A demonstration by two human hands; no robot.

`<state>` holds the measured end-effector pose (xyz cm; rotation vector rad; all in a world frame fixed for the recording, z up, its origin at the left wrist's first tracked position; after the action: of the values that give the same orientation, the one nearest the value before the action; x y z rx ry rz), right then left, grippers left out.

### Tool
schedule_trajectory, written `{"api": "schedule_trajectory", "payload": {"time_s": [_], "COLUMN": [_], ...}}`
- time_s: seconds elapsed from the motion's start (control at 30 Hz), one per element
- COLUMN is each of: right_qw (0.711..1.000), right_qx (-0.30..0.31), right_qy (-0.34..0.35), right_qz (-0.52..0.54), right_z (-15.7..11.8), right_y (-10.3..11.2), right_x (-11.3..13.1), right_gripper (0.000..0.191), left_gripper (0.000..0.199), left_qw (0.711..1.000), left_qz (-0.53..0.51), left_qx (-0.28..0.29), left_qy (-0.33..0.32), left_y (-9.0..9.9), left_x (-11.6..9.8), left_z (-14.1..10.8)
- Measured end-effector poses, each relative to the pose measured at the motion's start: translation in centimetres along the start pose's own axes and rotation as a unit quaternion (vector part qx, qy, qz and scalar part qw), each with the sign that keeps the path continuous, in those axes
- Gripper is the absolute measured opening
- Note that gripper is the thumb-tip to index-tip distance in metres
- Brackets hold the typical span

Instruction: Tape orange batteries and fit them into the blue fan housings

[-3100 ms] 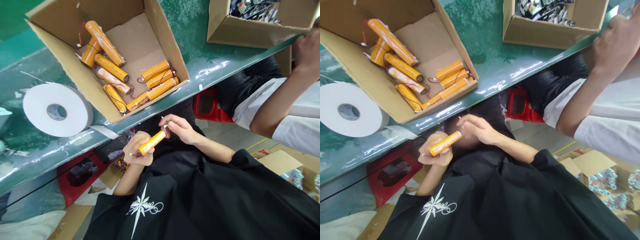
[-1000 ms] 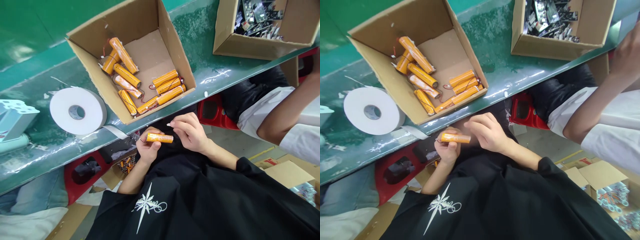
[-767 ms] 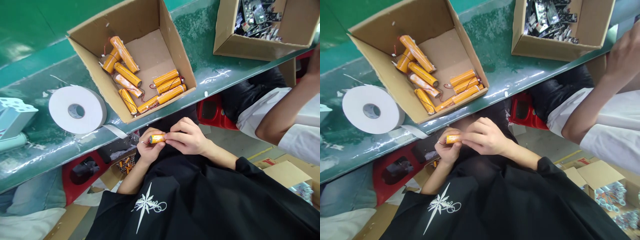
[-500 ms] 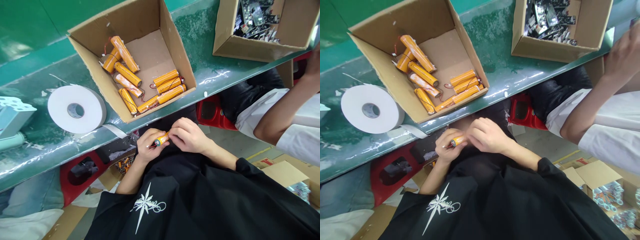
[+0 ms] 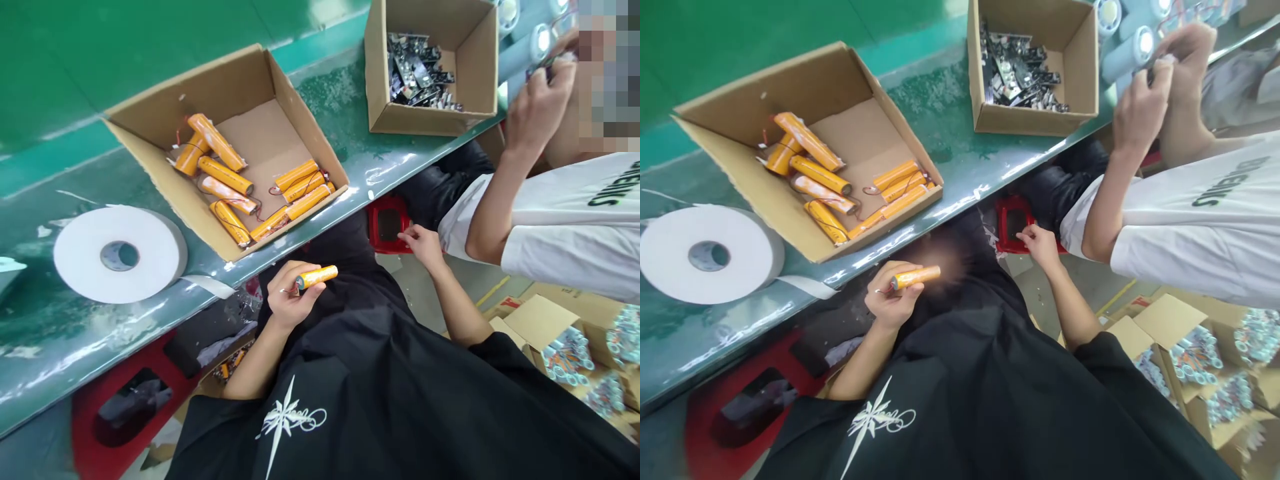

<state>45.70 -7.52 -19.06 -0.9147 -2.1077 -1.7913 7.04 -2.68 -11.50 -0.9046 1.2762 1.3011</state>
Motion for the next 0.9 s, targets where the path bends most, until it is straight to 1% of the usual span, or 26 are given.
{"api": "schedule_trajectory", "payload": {"time_s": [0.07, 0.2, 0.37, 0.43, 0.5, 0.53, 0.57, 0.63, 0.67, 0.7, 0.77, 0.8, 0.83, 0.9], "right_qw": [1.0, 0.999, 0.999, 0.999, 0.999, 0.998, 0.998, 0.998, 0.998, 0.997, 0.995, 0.993, 0.99, 0.976], "right_qx": [0.009, 0.032, 0.037, 0.034, 0.029, 0.029, 0.03, 0.03, 0.025, 0.018, 0.002, -0.004, -0.007, -0.012], "right_qy": [-0.001, 0.015, 0.004, 0.016, 0.031, 0.037, 0.041, 0.049, 0.057, 0.069, 0.097, 0.113, 0.136, 0.215], "right_qz": [0.007, 0.007, 0.02, 0.029, 0.031, 0.03, 0.027, 0.016, 0.008, -0.001, -0.018, -0.031, -0.043, -0.029], "right_z": [-0.2, -1.1, -1.3, -1.3, -1.4, -1.5, -1.6, -2.0, -2.2, -2.4, -3.0, -3.4, -3.8, -4.7], "right_y": [-0.3, -0.1, -0.3, -0.5, -0.5, -0.5, -0.4, -0.2, -0.1, 0.1, 0.6, 0.8, 0.9, 0.9], "right_x": [-0.2, 0.6, 0.4, 0.4, 0.6, 0.8, 1.0, 1.7, 2.2, 2.9, 4.8, 6.0, 7.6, 11.7], "right_gripper": [0.03, 0.021, 0.037, 0.031, 0.022, 0.022, 0.028, 0.047, 0.052, 0.051, 0.039, 0.035, 0.034, 0.037], "left_gripper": [0.025, 0.021, 0.022, 0.025, 0.027, 0.027, 0.026, 0.025, 0.025, 0.026, 0.026, 0.026, 0.026, 0.024], "left_qw": [1.0, 1.0, 0.995, 0.991, 0.99, 0.99, 0.99, 0.99, 0.99, 0.99, 0.991, 0.992, 0.993, 0.994], "left_qz": [-0.004, -0.001, -0.007, -0.012, -0.015, -0.019, -0.023, -0.028, -0.029, -0.026, -0.016, -0.009, 0.001, 0.025], "left_qx": [0.0, -0.026, -0.09, -0.112, -0.123, -0.124, -0.125, -0.123, -0.121, -0.118, -0.109, -0.103, -0.097, -0.093], "left_qy": [-0.002, 0.014, 0.049, 0.065, 0.072, 0.07, 0.066, 0.06, 0.063, 0.069, 0.073, 0.07, 0.066, 0.051], "left_y": [0.2, 1.3, 2.9, 3.3, 3.3, 3.2, 3.1, 3.1, 3.2, 3.4, 3.9, 4.2, 4.4, 4.8], "left_x": [-0.5, -1.8, -2.0, -1.8, -1.6, -1.5, -1.5, -1.6, -1.6, -1.7, -2.0, -2.3, -2.7, -3.6], "left_z": [-0.3, -0.9, -1.8, -2.3, -2.8, -3.1, -3.4, -3.9, -4.1, -4.3, -4.4, -4.4, -4.3, -4.0]}}
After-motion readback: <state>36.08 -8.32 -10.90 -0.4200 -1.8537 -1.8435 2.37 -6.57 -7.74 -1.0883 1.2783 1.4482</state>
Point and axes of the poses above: each hand's wrist, its own z-axis towards the middle knuckle, its own y-axis out of the back of the hand, x = y × z, the point moved 4 cm from there along z, towards the middle knuckle, and after that the axes turned 14 degrees about y, right-handed, at the moved point
